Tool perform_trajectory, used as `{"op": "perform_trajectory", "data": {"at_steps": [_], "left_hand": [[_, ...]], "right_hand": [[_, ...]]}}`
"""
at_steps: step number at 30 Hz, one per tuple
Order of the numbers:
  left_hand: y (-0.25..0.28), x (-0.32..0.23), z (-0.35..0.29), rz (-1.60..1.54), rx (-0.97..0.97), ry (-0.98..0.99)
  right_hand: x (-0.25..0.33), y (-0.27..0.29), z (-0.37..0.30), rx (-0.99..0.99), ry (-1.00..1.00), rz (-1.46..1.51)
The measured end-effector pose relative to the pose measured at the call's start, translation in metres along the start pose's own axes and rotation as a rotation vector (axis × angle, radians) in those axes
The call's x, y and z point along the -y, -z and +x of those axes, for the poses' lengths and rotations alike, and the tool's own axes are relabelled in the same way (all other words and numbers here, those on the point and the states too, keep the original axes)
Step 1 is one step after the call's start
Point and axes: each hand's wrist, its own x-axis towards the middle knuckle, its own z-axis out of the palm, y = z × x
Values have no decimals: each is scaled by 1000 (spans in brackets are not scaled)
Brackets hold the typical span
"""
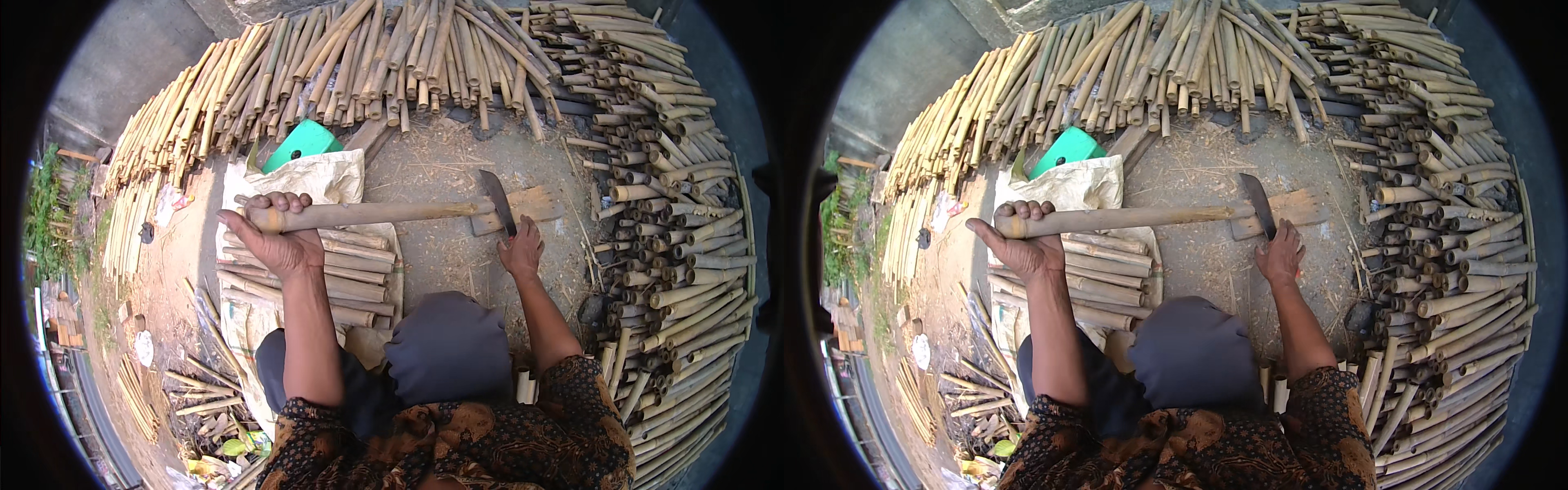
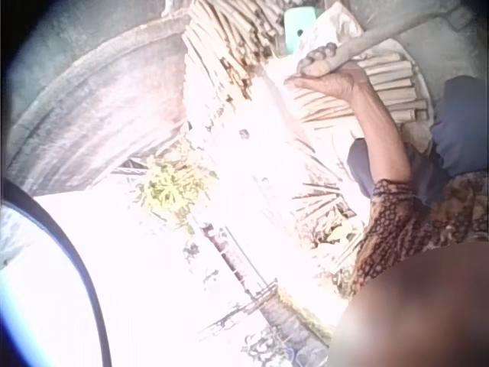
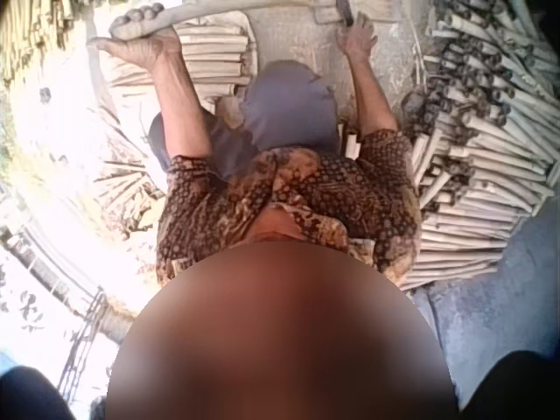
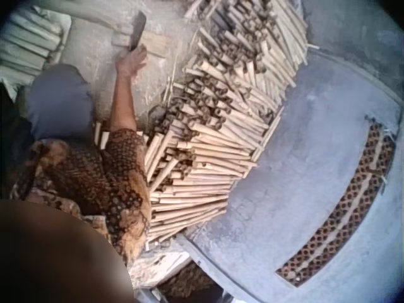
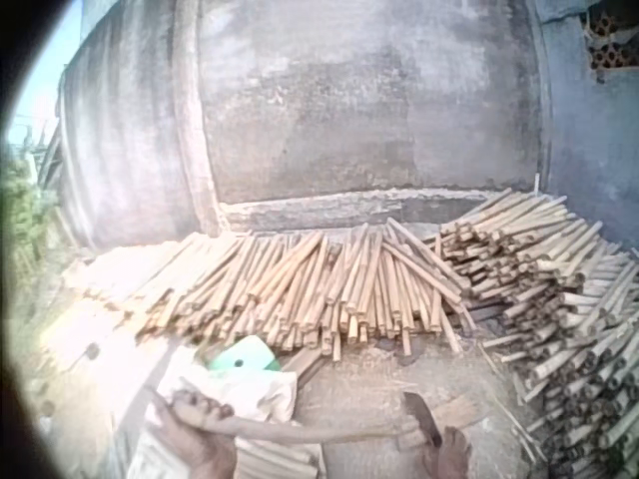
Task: The person sits on the floor and repeatedly picks up bamboo sticks, shaves their ends with a knife to create a point, and places the finished sticks into a pile. The person handles the sticks one at a time and uses a red-handled knife for the sharpening.
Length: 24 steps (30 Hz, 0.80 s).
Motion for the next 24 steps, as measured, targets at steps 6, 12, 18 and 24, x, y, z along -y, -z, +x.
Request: {"op": "perform_trajectory", "data": {"at_steps": [6, 12, 18, 24], "left_hand": [[25, -89, 39, 12, 76, 39], [109, -129, 56, 421, -317, -174], [214, -82, 30, 502, -599, 30], [265, 27, 8, 1244, -217, 328]], "right_hand": [[76, 7, -28, 16, 647, 143], [138, -2, -61, 406, 792, 215], [224, -19, -78, 492, 946, 448], [243, -51, -71, 559, 1178, 80]]}}
